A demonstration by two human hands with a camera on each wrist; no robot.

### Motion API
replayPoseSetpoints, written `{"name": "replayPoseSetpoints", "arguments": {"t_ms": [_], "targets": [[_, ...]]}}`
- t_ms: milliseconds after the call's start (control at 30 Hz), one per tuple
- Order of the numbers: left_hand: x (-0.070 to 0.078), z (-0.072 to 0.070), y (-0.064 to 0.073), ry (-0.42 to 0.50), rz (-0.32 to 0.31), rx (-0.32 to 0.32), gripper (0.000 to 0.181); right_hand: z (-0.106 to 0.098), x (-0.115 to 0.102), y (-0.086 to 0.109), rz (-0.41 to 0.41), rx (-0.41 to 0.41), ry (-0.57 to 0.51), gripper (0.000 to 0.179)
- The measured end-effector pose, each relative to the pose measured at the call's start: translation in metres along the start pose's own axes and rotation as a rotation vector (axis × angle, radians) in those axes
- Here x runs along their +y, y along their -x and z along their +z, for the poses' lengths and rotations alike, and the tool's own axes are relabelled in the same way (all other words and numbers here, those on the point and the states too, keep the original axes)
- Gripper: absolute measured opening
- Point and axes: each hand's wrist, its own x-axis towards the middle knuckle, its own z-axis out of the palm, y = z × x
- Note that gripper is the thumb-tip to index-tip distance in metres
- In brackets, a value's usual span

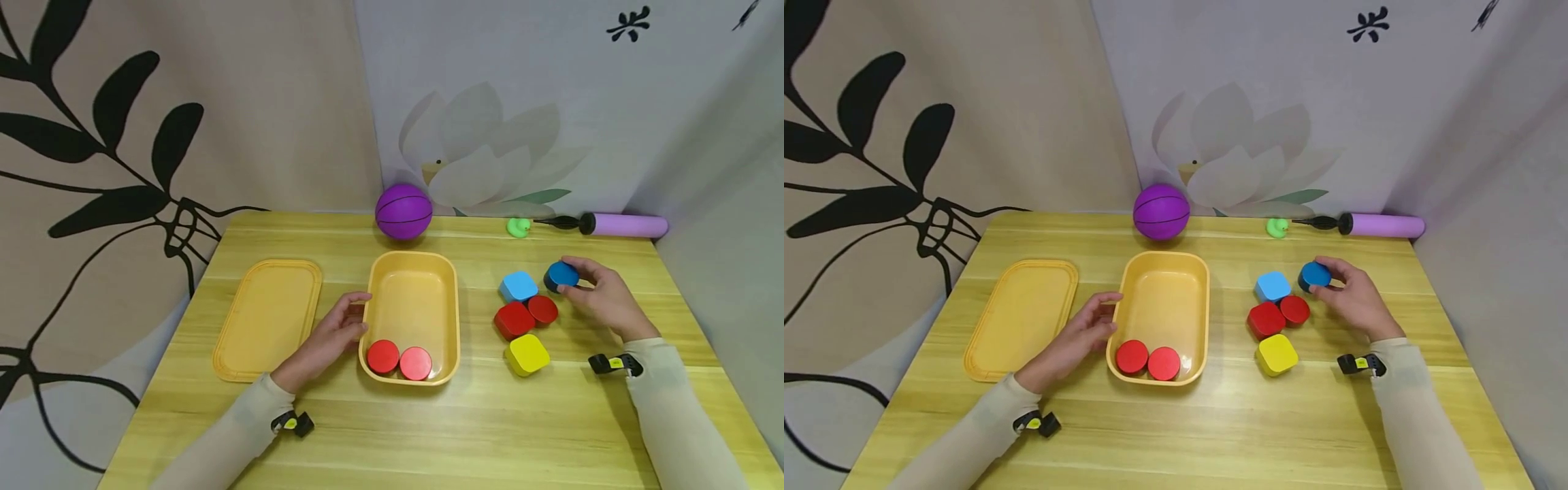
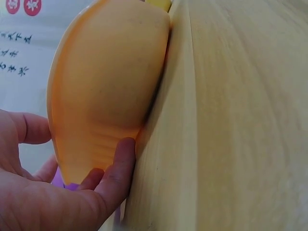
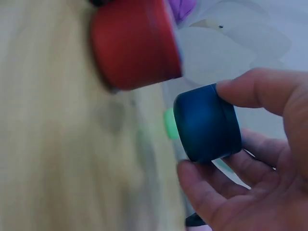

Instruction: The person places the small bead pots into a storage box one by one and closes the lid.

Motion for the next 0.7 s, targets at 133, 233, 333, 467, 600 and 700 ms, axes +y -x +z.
{"name": "replayPoseSetpoints", "arguments": {"t_ms": [133, 233, 333, 467, 600, 700], "targets": [[0.0, 0.0, 0.0, 0.001, -0.004, 0.009, 0.054, -0.002, -0.014, 0.002, -0.053, 0.018, -0.037, 0.07], [0.001, 0.0, -0.001, 0.001, -0.004, 0.015, 0.054, 0.001, -0.028, 0.001, -0.092, 0.016, -0.084, 0.068], [0.001, -0.001, -0.001, -0.004, 0.002, 0.014, 0.054, 0.007, -0.043, 0.001, -0.134, 0.003, -0.122, 0.066], [0.001, -0.001, 0.0, -0.013, 0.004, 0.017, 0.054, 0.018, -0.059, 0.001, -0.195, -0.03, -0.161, 0.062], [-0.001, 0.0, 0.0, -0.01, 0.007, 0.014, 0.053, 0.031, -0.073, 0.001, -0.265, -0.072, -0.182, 0.061], [-0.001, 0.001, 0.0, -0.005, 0.007, 0.013, 0.053, 0.041, -0.083, 0.001, -0.312, -0.093, -0.179, 0.061]]}}
